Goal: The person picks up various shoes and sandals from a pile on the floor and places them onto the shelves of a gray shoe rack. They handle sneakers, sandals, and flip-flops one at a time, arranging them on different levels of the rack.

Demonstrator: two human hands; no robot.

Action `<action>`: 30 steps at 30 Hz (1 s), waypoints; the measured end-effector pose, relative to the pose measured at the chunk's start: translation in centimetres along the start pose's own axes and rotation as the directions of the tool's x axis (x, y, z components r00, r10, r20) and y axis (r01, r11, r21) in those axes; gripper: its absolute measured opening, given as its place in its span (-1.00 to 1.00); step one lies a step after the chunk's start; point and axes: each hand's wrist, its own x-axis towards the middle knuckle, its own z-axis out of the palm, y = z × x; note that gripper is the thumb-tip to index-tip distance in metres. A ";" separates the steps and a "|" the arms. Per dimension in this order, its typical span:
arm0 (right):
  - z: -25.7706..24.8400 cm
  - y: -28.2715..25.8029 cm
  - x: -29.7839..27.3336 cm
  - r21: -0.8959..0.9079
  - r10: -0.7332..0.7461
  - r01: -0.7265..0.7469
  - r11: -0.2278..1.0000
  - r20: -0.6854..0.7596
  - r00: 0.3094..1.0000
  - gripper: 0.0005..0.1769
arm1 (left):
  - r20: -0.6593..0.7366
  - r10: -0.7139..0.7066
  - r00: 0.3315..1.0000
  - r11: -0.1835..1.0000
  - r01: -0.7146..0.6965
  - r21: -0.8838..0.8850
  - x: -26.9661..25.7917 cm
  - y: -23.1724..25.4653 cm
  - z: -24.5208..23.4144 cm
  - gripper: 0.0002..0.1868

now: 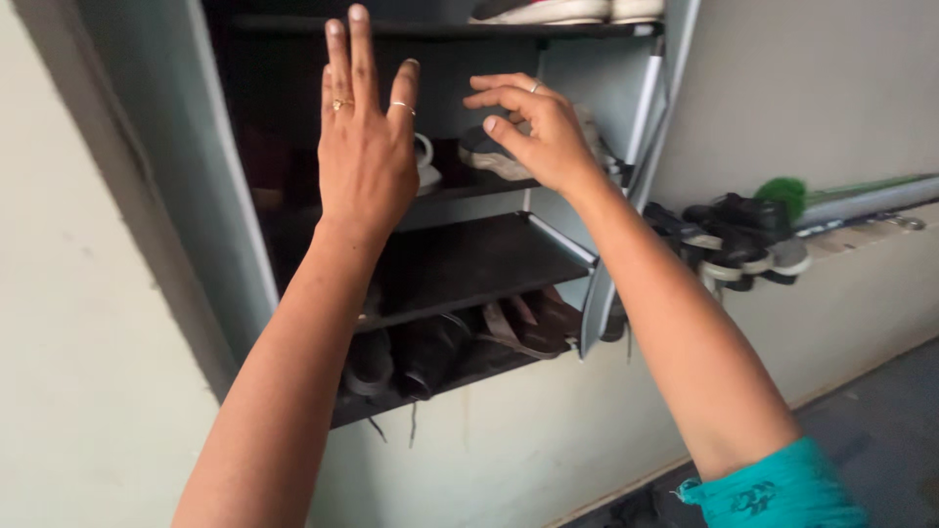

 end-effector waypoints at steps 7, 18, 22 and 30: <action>-7.5 2.3 -4.5 -0.086 0.036 -0.035 0.996 0.006 0.999 -0.70 | 0.093 0.108 0.990 0.988 -0.097 -0.120 0.6 7.7 2.0 -0.39; -20.7 9.1 -13.5 -0.264 0.265 -0.260 0.929 -0.019 0.964 -0.72 | 0.147 0.211 0.966 0.942 -0.161 -0.296 2.3 22.6 7.5 -0.47; -24.5 12.7 -16.7 -0.299 0.318 -0.319 0.899 -0.051 0.947 -0.74 | 0.183 0.231 0.956 0.933 -0.164 -0.320 2.3 27.9 10.4 -0.45; -29.4 19.2 -22.2 -0.364 0.427 -0.418 0.833 -0.059 0.902 -0.74 | 0.327 0.232 0.916 0.928 -0.108 -0.356 1.3 36.1 17.0 -0.41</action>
